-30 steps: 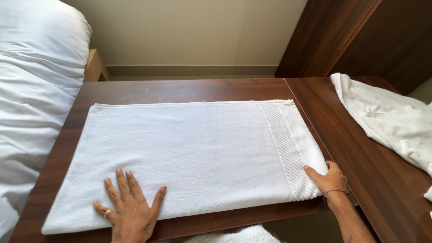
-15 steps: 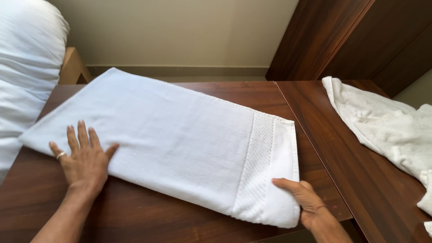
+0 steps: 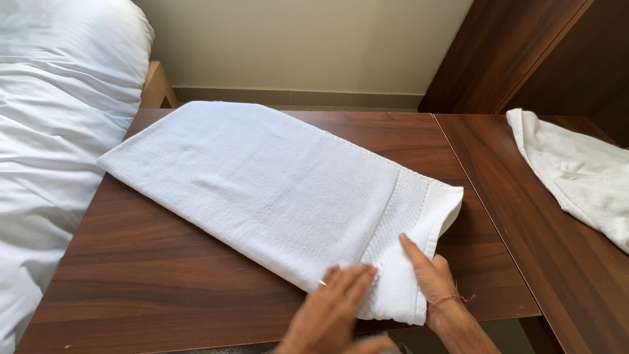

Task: The person folds a white towel on a wooden table, rolling it into a tight cylinder and tucking the end to secure it. They then unfold the towel, smooth it out, and refold it into a compact roll. Finally, the person picks up a white bathrobe and begins to unfold it on the table.

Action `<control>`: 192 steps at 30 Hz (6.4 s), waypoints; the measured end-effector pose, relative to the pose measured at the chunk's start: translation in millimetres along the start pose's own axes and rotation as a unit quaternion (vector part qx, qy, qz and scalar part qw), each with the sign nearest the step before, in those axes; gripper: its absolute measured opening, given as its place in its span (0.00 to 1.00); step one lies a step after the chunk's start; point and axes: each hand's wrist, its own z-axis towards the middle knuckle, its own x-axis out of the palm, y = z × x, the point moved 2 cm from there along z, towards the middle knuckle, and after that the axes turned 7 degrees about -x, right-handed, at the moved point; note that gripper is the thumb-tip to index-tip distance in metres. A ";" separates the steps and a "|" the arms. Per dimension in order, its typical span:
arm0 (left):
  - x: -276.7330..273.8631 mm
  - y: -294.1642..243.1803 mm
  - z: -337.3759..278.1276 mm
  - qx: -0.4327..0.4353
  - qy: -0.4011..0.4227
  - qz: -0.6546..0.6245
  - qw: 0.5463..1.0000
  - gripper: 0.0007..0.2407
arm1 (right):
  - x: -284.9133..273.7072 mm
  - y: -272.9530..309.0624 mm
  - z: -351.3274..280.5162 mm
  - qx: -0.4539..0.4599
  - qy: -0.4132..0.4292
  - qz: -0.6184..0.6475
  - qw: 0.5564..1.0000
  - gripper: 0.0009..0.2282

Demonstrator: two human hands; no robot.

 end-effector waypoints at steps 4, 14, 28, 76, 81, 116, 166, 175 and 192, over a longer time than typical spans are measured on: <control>65.8 -8.1 17.5 -0.039 -0.021 0.101 0.994 0.46 | -14.9 -9.5 21.4 -0.037 -0.040 -0.001 0.999 0.30; 79.9 66.5 -33.8 -0.256 -0.261 -0.299 0.882 0.11 | -50.0 -5.1 56.3 -0.308 -0.021 -0.139 0.941 0.22; 14.3 90.1 -131.5 -0.249 -0.339 -0.238 0.876 0.16 | -32.7 15.5 57.3 -0.213 0.109 -0.129 0.962 0.32; -81.2 155.4 -105.7 -0.518 -0.323 -0.068 0.789 0.17 | 14.9 -28.1 29.7 -0.261 -0.120 -0.299 0.910 0.17; -75.0 177.1 -109.2 -0.516 -0.259 -0.012 0.816 0.21 | 24.6 -17.7 10.7 -0.266 -0.173 -0.466 0.826 0.19; -109.7 114.8 -102.8 -0.197 0.027 0.139 0.970 0.41 | 75.3 -0.4 -41.4 -0.448 0.215 -0.611 0.616 0.44; -91.1 165.3 -106.4 -0.244 -0.413 0.146 0.865 0.26 | 9.4 -13.2 40.7 -0.279 -0.060 -0.219 0.933 0.27; -93.8 162.1 -105.2 -0.415 -0.282 0.044 0.864 0.27 | 12.4 -16.2 33.9 -0.301 -0.152 -0.350 0.874 0.28; -97.5 138.7 -99.4 -0.273 -0.378 0.296 0.834 0.19 | 35.2 -0.6 -5.2 -0.594 -0.248 -0.463 0.609 0.16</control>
